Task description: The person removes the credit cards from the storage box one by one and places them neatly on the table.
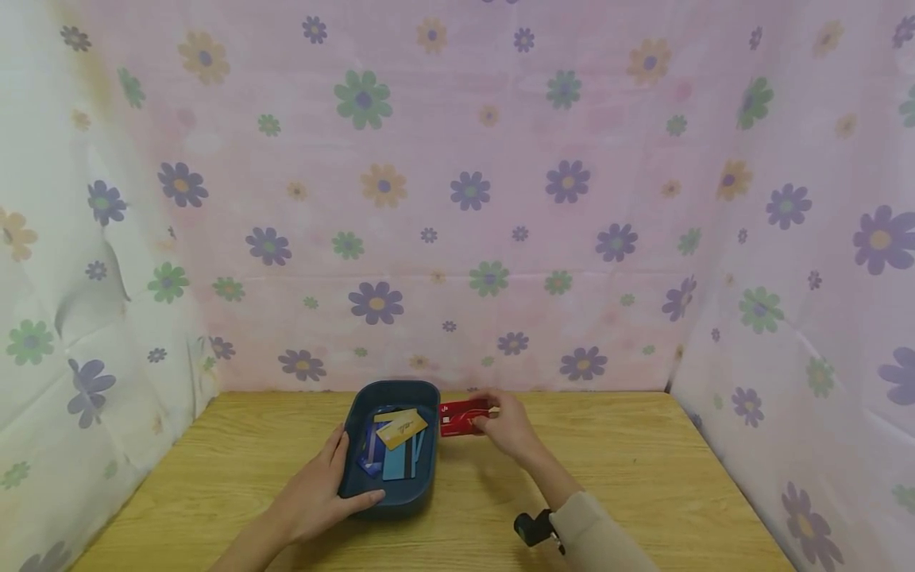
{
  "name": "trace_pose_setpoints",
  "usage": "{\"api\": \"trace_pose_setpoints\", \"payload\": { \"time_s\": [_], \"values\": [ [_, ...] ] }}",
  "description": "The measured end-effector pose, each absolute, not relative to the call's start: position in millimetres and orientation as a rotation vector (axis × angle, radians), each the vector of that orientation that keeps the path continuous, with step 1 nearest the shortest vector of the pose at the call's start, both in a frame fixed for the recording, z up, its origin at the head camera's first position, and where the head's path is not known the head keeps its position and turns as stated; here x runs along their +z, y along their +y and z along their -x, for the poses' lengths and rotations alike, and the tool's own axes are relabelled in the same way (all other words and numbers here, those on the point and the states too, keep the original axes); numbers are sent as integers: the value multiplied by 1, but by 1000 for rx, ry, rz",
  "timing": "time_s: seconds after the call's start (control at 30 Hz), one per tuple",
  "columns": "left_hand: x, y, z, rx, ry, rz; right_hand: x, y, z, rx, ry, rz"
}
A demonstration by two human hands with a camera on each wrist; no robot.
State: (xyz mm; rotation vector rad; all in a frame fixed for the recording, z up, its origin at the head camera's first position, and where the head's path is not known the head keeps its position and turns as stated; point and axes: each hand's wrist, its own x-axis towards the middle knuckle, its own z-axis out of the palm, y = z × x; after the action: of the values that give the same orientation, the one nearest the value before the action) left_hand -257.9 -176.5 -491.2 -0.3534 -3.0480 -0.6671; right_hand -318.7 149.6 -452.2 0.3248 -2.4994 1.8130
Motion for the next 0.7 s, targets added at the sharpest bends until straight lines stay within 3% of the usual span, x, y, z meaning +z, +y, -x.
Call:
{"api": "trace_pose_setpoints", "payload": {
  "time_s": [0.7],
  "values": [
    [-494, -177, 258, -678, -3035, 365, -464, 161, 333, 1753, -2521, -213]
  ]
}}
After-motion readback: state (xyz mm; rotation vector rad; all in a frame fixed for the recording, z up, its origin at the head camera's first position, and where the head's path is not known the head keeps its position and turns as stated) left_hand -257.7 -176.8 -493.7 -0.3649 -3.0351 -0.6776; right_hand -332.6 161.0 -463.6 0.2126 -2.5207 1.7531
